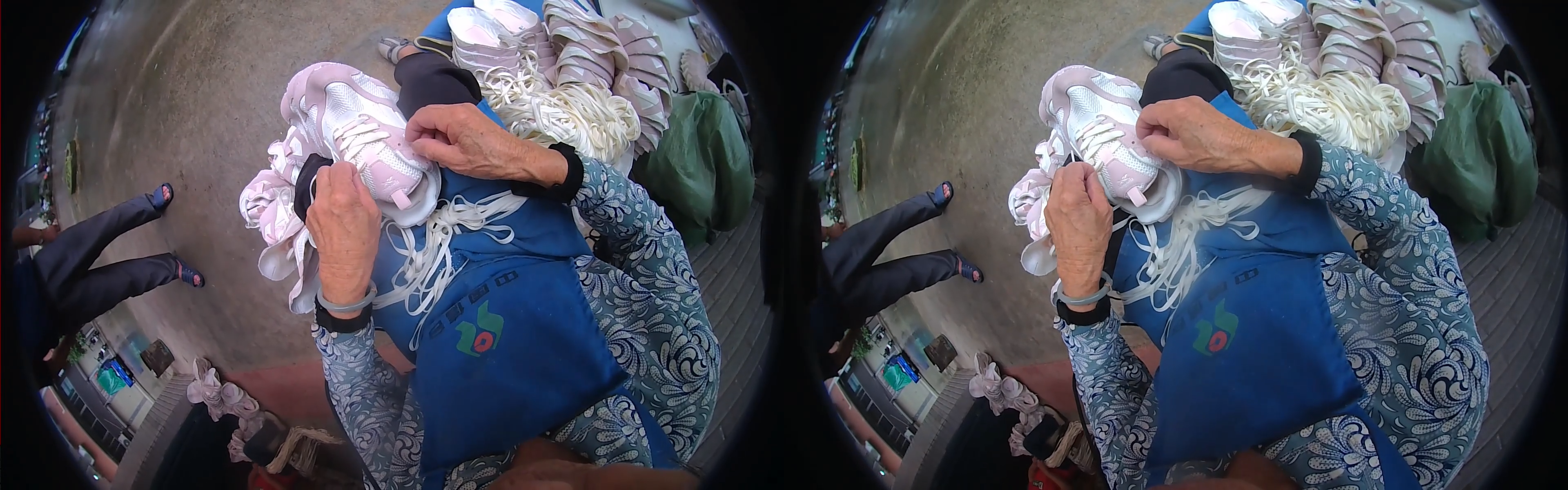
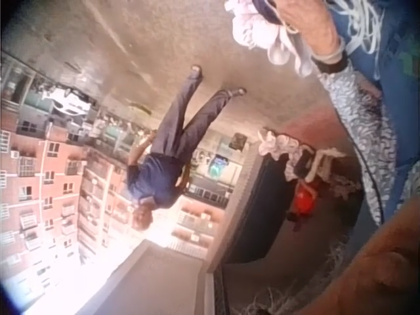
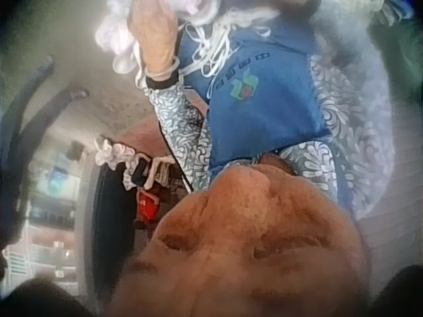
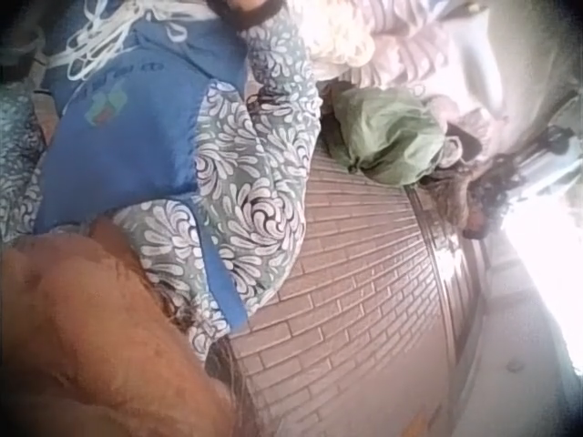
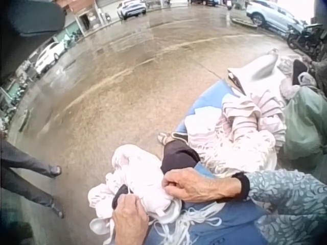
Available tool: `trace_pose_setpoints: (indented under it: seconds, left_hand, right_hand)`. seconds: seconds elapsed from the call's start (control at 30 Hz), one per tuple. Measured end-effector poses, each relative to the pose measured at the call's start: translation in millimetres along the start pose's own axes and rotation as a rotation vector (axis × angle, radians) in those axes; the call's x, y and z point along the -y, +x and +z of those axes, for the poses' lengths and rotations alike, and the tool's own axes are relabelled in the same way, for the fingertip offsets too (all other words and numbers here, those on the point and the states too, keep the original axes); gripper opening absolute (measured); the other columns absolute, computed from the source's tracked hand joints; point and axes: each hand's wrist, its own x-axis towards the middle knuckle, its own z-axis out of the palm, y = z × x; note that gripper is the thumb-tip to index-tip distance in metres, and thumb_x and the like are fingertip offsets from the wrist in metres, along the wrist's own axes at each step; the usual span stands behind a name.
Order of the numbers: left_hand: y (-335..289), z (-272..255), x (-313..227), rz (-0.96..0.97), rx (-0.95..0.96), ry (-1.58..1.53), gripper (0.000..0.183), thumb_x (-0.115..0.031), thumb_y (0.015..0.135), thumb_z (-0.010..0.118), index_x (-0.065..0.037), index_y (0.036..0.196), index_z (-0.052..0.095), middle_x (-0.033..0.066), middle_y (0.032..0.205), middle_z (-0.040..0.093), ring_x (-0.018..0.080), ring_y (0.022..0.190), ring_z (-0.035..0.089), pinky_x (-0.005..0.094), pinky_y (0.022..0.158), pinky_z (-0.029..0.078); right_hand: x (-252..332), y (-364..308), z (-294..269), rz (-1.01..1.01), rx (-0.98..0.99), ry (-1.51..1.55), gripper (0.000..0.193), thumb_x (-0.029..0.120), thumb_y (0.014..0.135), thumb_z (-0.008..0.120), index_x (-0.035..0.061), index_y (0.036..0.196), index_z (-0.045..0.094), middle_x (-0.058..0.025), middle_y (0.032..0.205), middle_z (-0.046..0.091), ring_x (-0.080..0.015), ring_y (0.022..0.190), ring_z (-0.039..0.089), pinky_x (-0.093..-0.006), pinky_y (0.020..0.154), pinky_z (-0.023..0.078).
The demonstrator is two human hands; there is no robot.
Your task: The recorder is lacing a white and pink athletic shoe while sitting amongst many similar shoe components.
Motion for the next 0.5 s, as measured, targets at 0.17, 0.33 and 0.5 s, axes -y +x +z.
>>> trace_pose_setpoints:
  seconds: [0.17,0.33,0.5]
  left_hand:
    - [8.4,-0.3,-0.8,0.002,0.057,0.017,0.005,-0.003,0.083,0.053,0.001,0.083,0.056,0.0185,0.079,0.058,0.0365,0.070,0.058,0.0431,0.062,0.044]
    - [14.5,-3.1,6.3,0.030,0.096,-0.024,0.006,-0.004,0.083,0.054,0.002,0.082,0.055,0.0185,0.078,0.057,0.0367,0.069,0.057,0.0425,0.062,0.044]
    - [9.7,8.5,17.1,-0.110,0.140,-0.313,0.006,-0.005,0.085,0.055,0.001,0.086,0.056,0.0171,0.080,0.057,0.0354,0.071,0.058,0.0411,0.063,0.045]
  right_hand:
    - [1.1,9.8,13.1,-0.221,-0.060,-0.176,0.017,0.012,0.083,0.057,-0.0003,0.092,0.063,-0.0168,0.086,0.061,-0.0320,0.080,0.062,-0.0396,0.069,0.049]
    - [11.1,22.5,17.2,-0.226,-0.035,-0.406,0.015,0.012,0.080,0.061,0.0002,0.089,0.062,-0.0167,0.088,0.058,-0.0333,0.076,0.063,-0.0412,0.064,0.051]
    - [17.2,27.4,24.9,-0.260,-0.017,-0.634,0.010,0.008,0.078,0.061,0.0002,0.083,0.058,-0.0139,0.084,0.052,-0.0308,0.070,0.062,-0.0392,0.058,0.050]
